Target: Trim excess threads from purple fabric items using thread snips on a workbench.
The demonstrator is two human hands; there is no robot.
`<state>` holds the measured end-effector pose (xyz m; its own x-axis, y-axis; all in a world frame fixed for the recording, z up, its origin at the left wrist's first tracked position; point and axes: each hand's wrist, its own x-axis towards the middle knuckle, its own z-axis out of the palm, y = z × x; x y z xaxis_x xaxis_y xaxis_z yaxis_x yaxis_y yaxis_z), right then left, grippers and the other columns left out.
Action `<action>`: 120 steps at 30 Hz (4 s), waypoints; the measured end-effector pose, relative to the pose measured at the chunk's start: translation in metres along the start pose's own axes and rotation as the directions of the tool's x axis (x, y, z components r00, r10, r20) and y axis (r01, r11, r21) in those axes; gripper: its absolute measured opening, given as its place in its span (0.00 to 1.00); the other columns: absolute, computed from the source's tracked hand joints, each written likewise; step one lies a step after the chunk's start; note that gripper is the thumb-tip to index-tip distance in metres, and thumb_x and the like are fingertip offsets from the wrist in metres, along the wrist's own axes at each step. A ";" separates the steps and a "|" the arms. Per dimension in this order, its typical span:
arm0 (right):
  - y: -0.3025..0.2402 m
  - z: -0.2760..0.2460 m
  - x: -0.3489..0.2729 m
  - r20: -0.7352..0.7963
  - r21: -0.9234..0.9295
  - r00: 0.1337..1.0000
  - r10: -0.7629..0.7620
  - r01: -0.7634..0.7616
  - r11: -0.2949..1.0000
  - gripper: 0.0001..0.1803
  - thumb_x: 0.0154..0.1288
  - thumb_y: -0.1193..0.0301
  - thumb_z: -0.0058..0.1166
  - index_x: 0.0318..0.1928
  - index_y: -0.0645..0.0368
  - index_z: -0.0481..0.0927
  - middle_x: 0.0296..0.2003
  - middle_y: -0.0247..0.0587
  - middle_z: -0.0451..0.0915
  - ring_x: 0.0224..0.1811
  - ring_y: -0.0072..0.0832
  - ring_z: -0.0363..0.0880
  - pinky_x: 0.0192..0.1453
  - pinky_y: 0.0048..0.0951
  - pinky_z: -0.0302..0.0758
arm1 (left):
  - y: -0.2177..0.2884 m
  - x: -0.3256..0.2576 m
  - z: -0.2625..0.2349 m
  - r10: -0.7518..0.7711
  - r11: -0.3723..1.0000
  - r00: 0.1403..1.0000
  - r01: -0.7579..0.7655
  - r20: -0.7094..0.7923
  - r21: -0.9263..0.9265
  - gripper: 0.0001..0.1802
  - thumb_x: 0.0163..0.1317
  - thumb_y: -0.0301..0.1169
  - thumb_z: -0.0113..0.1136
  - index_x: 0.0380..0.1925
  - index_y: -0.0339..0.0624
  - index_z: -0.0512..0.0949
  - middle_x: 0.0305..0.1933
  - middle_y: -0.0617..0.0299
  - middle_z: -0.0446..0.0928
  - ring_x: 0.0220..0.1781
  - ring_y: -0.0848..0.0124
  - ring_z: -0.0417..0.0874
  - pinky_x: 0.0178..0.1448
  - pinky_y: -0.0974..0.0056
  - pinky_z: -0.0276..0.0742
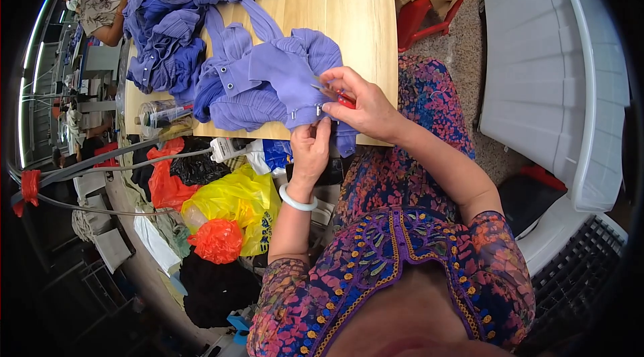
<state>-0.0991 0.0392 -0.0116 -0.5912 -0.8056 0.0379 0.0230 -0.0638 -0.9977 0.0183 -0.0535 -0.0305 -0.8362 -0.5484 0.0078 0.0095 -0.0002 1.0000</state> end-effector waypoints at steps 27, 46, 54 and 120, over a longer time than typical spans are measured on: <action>-0.003 -0.021 -0.009 0.053 -0.490 0.954 -0.297 0.284 0.824 0.18 0.53 0.67 0.56 0.44 0.60 0.72 0.33 0.42 0.76 0.34 0.33 0.76 0.37 0.27 0.72 | 0.021 0.010 -0.009 -0.263 0.875 0.945 0.149 -0.194 -0.462 0.05 0.59 0.25 0.50 0.25 0.39 0.70 0.28 0.61 0.75 0.27 0.76 0.76 0.35 0.73 0.74; -0.007 -0.040 0.008 0.297 -0.649 0.870 -0.394 0.487 0.585 0.13 0.52 0.64 0.53 0.39 0.52 0.75 0.27 0.35 0.74 0.31 0.32 0.74 0.34 0.31 0.72 | 0.023 0.017 -0.023 -0.191 0.958 0.977 0.164 -0.098 -0.236 0.04 0.57 0.25 0.51 0.27 0.37 0.75 0.29 0.63 0.76 0.28 0.78 0.73 0.36 0.73 0.70; -0.008 -0.041 0.010 0.326 -0.653 0.857 -0.398 0.509 0.561 0.13 0.52 0.65 0.53 0.39 0.52 0.75 0.27 0.35 0.74 0.31 0.32 0.74 0.34 0.31 0.71 | 0.027 0.020 -0.021 -0.234 0.952 0.968 0.211 -0.085 -0.222 0.05 0.57 0.24 0.51 0.29 0.36 0.76 0.29 0.63 0.76 0.28 0.78 0.74 0.36 0.74 0.70; -0.024 -0.003 -0.010 -0.036 -0.392 0.972 -0.231 0.199 0.898 0.19 0.51 0.68 0.57 0.43 0.60 0.68 0.31 0.43 0.75 0.32 0.32 0.77 0.35 0.28 0.72 | 0.017 0.008 -0.014 -0.088 0.989 0.994 0.080 -0.060 -0.124 0.07 0.58 0.23 0.50 0.35 0.34 0.76 0.32 0.64 0.77 0.31 0.79 0.74 0.39 0.74 0.70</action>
<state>-0.0961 0.0501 0.0117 -0.6090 -0.7475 0.2653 -0.4131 0.0134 -0.9106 0.0192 -0.0694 -0.0132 -0.7992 -0.5956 -0.0807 0.0104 -0.1480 0.9889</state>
